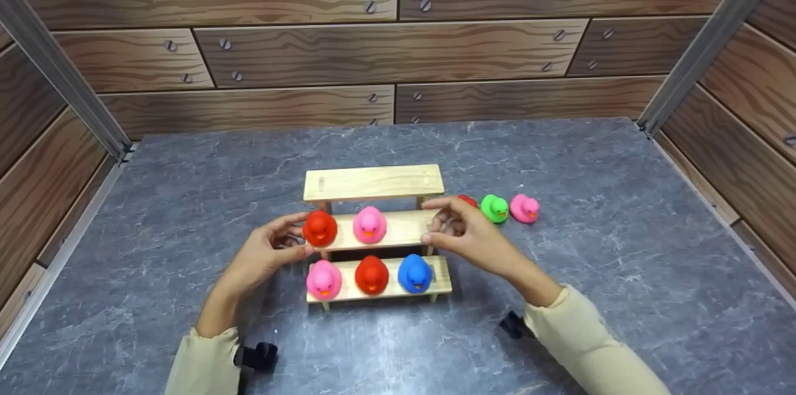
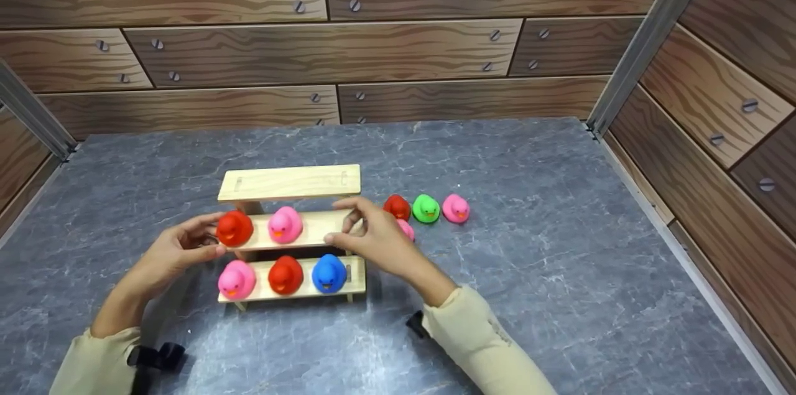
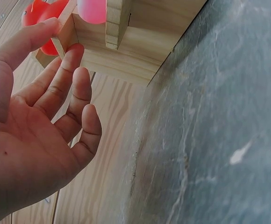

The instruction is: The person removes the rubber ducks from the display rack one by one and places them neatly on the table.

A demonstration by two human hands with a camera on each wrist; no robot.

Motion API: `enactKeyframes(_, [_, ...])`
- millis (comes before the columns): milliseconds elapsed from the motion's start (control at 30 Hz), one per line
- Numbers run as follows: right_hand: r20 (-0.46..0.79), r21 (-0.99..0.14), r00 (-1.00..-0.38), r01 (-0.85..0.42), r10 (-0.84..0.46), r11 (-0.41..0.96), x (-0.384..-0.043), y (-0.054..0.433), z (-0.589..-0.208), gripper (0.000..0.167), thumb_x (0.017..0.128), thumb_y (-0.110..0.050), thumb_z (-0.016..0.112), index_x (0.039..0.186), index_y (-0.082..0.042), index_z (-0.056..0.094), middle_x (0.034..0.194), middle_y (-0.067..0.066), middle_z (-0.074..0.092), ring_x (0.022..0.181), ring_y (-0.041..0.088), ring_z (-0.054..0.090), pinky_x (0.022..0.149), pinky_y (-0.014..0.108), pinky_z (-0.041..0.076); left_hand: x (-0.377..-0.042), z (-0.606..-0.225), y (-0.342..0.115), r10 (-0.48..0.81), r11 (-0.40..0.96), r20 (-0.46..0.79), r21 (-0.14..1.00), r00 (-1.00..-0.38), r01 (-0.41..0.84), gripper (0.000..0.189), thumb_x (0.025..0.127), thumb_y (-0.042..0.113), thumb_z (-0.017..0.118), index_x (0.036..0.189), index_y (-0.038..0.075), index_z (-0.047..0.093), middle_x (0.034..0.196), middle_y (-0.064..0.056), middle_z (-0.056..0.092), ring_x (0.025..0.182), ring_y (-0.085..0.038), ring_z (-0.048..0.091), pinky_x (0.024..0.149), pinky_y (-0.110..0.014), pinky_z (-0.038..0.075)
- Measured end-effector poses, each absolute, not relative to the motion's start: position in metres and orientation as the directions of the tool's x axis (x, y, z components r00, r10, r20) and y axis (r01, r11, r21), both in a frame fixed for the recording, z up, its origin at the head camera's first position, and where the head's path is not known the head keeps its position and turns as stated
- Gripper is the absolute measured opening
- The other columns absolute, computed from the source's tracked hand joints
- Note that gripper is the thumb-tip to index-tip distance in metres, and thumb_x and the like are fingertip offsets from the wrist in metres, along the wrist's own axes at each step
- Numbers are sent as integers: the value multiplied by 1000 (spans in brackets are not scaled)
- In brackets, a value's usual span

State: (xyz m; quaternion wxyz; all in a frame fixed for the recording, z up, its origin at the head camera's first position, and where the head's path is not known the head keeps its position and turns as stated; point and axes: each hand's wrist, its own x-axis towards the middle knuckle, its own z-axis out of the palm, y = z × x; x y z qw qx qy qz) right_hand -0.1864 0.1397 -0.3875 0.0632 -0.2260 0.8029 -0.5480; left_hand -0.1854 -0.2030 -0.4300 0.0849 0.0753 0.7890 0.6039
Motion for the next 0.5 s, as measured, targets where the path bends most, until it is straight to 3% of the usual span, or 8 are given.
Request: enactKeyframes(500, [100, -898, -885, -277, -454, 342, -189, 97, -387, 51, 82, -19, 77, 126, -5, 55, 92, 5, 51, 67, 14, 47, 60, 17, 39, -186, -430, -203, 226, 260, -37, 965, -973, 23, 62, 81, 5, 73, 138, -3, 48, 103, -8, 68, 86, -14, 57, 73, -22, 47])
